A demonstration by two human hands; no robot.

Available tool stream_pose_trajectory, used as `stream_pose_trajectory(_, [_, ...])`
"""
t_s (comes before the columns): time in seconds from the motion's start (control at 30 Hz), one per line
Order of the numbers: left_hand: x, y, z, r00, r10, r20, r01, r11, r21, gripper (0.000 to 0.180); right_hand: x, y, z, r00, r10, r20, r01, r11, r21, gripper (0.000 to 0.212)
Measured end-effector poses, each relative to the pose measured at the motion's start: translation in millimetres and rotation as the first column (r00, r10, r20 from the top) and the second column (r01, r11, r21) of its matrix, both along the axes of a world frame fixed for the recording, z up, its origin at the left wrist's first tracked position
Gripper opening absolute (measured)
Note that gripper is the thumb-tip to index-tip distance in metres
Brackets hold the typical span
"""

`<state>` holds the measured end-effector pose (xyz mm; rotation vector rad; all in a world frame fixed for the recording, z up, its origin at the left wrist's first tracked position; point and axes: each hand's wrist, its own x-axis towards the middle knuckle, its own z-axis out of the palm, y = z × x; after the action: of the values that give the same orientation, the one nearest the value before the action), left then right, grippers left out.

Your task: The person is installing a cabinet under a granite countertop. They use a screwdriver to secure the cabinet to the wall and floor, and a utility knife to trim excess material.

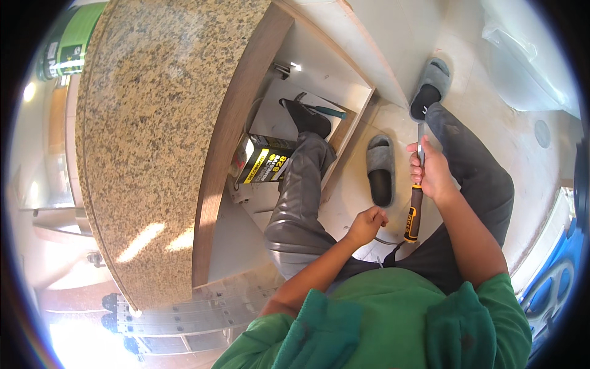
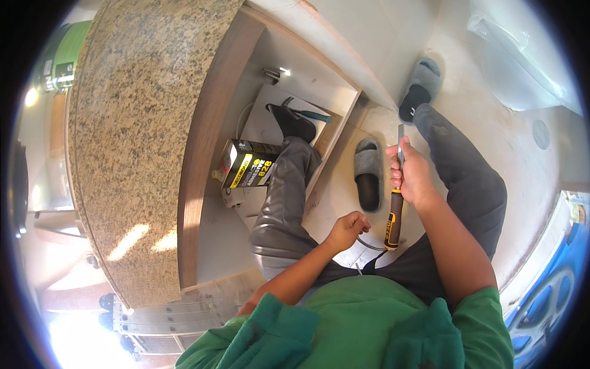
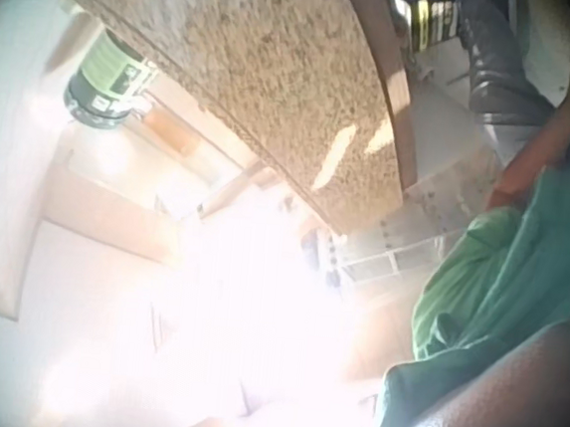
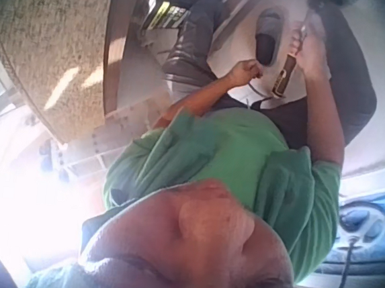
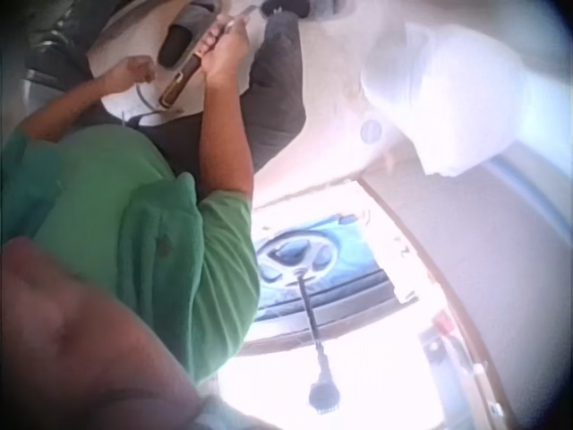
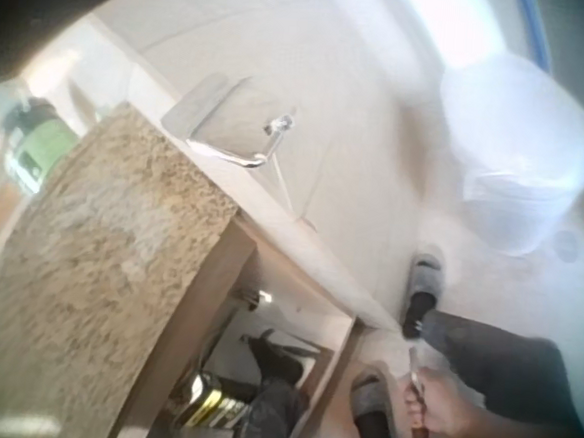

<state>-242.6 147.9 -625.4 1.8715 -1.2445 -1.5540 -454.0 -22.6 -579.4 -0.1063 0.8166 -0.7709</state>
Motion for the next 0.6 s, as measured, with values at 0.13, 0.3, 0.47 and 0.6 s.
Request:
stream_pose_trajectory(0.13, [-6, 13, 13, 0.972, -0.171, 0.160, 0.185, 0.980, -0.073, 0.028, 5, 3, -7, 1.000, 0.017, -0.023, -0.017, 1.000, -0.016, 0.046])
stream_pose_trajectory(0.3, [-7, 16, 33, 0.874, -0.278, 0.398, 0.379, 0.903, -0.203, 0.028, 1, 1, -25, 0.998, 0.012, -0.065, -0.014, 1.000, -0.025, 0.045])
stream_pose_trajectory(0.47, [13, 50, -15, 0.850, -0.287, 0.441, 0.381, 0.914, -0.140, 0.032, -6, -3, -28, 0.995, 0.021, -0.094, -0.021, 1.000, 0.002, 0.044])
stream_pose_trajectory(0.6, [18, 49, -17, 0.794, -0.386, 0.470, 0.346, 0.922, 0.173, 0.032, -31, -1, -9, 1.000, -0.009, 0.019, 0.009, 1.000, -0.021, 0.046])
